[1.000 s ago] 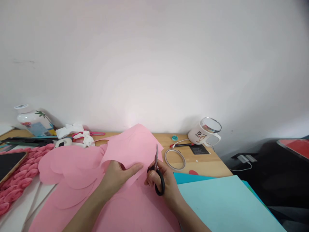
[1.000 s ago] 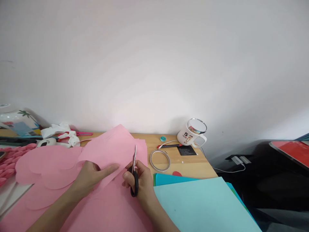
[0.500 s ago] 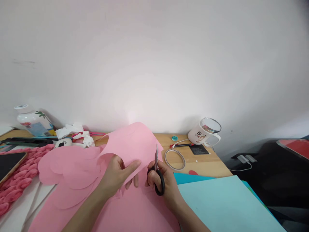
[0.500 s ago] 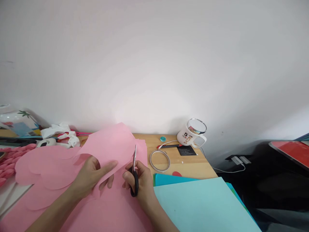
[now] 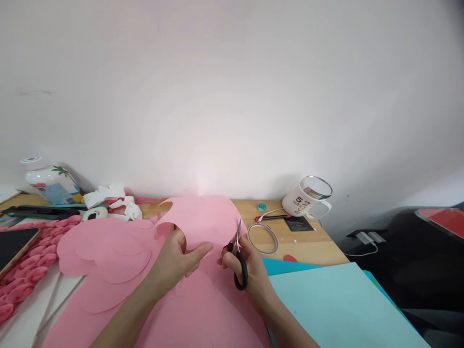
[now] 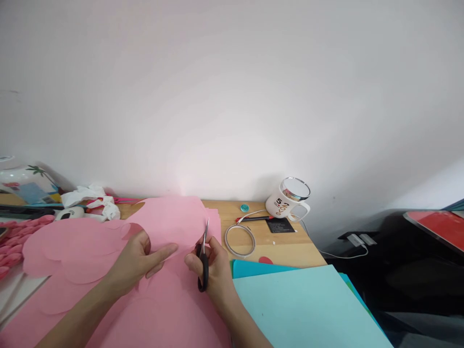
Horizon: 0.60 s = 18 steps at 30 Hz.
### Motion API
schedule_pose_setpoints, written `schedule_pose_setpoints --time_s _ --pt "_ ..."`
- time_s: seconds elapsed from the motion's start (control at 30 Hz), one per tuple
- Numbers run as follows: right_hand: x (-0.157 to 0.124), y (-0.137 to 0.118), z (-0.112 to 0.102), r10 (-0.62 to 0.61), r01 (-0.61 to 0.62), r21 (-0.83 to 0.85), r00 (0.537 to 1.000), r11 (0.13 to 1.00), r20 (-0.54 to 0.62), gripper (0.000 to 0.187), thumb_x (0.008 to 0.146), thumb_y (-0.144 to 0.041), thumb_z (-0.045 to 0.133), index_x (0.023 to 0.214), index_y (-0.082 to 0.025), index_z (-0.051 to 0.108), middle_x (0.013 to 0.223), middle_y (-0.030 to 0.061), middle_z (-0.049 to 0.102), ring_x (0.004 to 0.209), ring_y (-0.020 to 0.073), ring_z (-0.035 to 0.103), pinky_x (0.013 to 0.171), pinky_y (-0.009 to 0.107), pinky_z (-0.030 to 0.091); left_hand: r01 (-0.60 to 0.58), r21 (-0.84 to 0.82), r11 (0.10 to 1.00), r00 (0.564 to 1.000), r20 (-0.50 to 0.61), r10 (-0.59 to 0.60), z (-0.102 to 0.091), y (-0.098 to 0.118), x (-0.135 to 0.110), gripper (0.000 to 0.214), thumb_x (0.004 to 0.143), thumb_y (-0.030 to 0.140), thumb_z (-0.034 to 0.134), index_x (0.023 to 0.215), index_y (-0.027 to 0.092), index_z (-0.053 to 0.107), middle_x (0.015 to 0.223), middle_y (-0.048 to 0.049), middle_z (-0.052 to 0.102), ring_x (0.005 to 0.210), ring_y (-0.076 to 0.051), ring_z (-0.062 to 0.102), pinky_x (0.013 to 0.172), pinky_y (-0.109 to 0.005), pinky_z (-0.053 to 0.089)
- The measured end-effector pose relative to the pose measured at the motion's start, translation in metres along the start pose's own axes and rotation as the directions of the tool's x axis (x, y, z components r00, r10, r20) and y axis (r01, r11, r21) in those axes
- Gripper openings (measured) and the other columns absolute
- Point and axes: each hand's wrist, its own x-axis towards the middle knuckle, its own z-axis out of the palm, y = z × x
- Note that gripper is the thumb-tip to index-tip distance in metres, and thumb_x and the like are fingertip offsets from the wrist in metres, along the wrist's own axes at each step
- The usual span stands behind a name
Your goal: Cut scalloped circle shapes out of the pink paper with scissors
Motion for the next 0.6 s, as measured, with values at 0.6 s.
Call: schedule_pose_setpoints --time_s 0.6 --pt "-0.0017 -0.004 0.0017 -0.026 0.025 -0.065 0.999 0.998 -0.028 0.025 0.071 -0.037 0.064 0.078 -0.018 0.05 0.065 -0.0028 0.048 0.059 0.0117 0.048 0.054 0.024 0.036 0.051 0.039 0.998 0.998 0.041 -0.052 -0.0005 -0.0028 -0.0003 0.033 0.072 0.038 0.059 0.07 0.023 0.029 0.026 0.0148 0.037 0.028 -0.006 0.03 0.037 -0.02 0.017"
